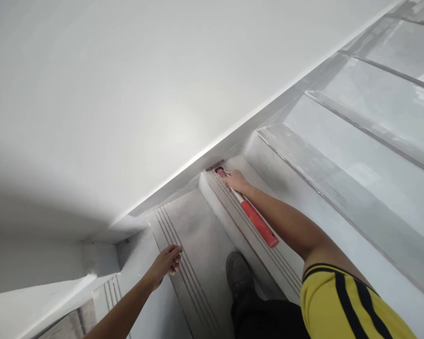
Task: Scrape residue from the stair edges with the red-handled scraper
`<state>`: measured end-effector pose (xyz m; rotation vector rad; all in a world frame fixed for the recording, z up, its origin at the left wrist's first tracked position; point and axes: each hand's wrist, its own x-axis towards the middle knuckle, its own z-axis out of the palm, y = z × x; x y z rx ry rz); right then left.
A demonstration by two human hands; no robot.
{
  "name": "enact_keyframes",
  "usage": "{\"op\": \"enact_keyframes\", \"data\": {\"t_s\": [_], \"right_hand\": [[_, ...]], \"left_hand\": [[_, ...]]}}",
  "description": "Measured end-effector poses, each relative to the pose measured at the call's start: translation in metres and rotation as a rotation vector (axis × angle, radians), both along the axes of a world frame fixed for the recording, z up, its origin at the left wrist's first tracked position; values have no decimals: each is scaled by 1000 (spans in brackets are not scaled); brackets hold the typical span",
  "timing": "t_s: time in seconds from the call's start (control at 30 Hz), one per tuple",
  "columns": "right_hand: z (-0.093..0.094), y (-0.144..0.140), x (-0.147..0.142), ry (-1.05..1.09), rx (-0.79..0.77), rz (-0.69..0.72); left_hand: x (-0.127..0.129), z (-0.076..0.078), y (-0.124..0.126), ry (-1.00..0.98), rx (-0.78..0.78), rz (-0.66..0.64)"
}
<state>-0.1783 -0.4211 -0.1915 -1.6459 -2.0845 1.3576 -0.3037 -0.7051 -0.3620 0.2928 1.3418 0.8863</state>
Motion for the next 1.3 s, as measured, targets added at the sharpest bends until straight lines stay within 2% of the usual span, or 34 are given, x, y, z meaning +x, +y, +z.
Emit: {"op": "enact_keyframes", "data": {"t_s": [0.2,0.47,0.63,0.87,1.07,1.3], "right_hand": [[-11,2,0,-25,41,7],[-9,4,-3,-56,108,-17],[-11,14,5,-35,159,-26],[-9,29,16,-105,135,-60],[3,40,26,-118,218,-37],[-8,63,40,-220,361,8]], "left_hand": [[7,2,9,-25,24,-19],[-5,9,5,-5,23,15],[-13,8,3,8,-21,42],[-12,10,3,13,-9,54],[-15,14,5,43,5,75],[-11,11,4,21,13,72]]}}
